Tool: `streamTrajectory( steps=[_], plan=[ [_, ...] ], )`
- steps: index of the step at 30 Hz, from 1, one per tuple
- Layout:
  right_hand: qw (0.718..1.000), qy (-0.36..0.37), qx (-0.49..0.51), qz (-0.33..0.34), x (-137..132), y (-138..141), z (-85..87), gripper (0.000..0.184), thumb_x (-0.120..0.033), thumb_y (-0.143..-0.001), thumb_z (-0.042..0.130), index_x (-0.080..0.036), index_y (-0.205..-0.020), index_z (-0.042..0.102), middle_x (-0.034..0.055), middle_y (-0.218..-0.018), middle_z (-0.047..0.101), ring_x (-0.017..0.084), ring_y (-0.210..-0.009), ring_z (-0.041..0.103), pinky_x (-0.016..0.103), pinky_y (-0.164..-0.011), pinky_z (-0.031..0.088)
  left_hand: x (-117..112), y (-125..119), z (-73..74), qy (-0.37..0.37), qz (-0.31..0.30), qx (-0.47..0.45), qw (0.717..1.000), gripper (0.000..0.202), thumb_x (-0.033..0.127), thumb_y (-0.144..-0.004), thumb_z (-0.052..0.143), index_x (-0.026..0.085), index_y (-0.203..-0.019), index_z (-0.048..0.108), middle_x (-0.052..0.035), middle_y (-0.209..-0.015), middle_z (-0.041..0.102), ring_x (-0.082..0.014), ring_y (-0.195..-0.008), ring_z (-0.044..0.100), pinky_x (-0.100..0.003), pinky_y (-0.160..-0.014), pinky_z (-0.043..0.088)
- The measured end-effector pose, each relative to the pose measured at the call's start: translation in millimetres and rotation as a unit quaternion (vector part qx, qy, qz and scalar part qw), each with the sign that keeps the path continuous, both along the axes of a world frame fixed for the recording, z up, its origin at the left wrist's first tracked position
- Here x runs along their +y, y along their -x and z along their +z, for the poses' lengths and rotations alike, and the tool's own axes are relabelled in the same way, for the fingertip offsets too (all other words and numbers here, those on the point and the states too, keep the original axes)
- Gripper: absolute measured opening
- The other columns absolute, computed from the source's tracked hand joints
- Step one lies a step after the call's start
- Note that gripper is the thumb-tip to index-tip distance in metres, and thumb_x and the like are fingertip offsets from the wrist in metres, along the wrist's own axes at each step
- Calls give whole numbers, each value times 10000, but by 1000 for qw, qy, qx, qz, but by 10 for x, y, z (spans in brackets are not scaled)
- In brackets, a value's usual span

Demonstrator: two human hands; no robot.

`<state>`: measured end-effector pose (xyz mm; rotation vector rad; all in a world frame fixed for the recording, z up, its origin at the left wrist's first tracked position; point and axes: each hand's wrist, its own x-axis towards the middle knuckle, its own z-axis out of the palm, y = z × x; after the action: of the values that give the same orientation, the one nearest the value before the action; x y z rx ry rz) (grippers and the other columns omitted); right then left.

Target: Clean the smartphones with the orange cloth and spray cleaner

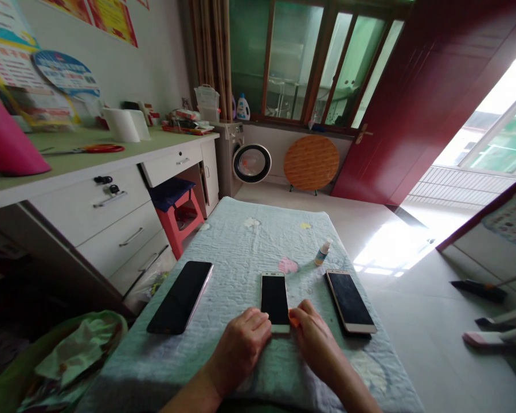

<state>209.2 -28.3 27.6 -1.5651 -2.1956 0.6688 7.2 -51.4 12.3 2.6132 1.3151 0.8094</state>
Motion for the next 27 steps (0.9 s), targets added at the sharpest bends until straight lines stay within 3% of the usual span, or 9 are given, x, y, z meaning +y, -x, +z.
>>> streamTrajectory(
  steps=[7, 10, 13, 16, 27],
  plan=[
    [996, 45, 31, 68, -147, -93, 244, 235, -36, -823, 444, -212, -744, 577, 21, -853, 559, 148, -783, 561, 235, -704, 393, -3, -12, -1, -28, 3, -6, 1000, 161, 51, -889, 507, 185, -905, 594, -52, -956, 656, -240, -925, 619, -389, -793, 565],
    [994, 26, 68, 83, -113, -47, 320, 284, -16, -815, 413, -225, -837, 605, 21, -892, 567, 143, -801, 561, 233, -737, 403, 2, -13, 2, -36, 9, -13, 999, 152, 83, -921, 494, 188, -861, 586, -49, -919, 654, -229, -893, 626, -370, -777, 560],
    [995, 0, 67, 77, -74, 63, 282, 295, -18, -820, 412, -226, -899, 606, 24, -910, 567, 148, -821, 550, 238, -748, 401, 2, -8, 8, -46, 11, -24, 999, 160, 112, -946, 482, 185, -843, 581, -50, -909, 654, -216, -858, 630, -340, -743, 554],
    [996, -11, 50, 78, 0, 150, 198, 230, -67, -868, 426, -209, -814, 599, 27, -888, 559, 149, -811, 537, 237, -725, 394, -5, 3, 18, -45, 7, -24, 999, 153, 109, -940, 482, 183, -863, 592, -54, -919, 653, -216, -858, 629, -331, -737, 546],
    [996, -84, 13, 43, 896, 336, 147, 254, -6, -834, 442, -155, -807, 645, 49, -905, 543, 143, -842, 527, 226, -773, 400, -3, 49, 11, 11, -16, -13, 1000, 180, 46, -844, 551, 182, -941, 617, -48, -981, 653, -221, -885, 615, -324, -757, 536]
  ],
)
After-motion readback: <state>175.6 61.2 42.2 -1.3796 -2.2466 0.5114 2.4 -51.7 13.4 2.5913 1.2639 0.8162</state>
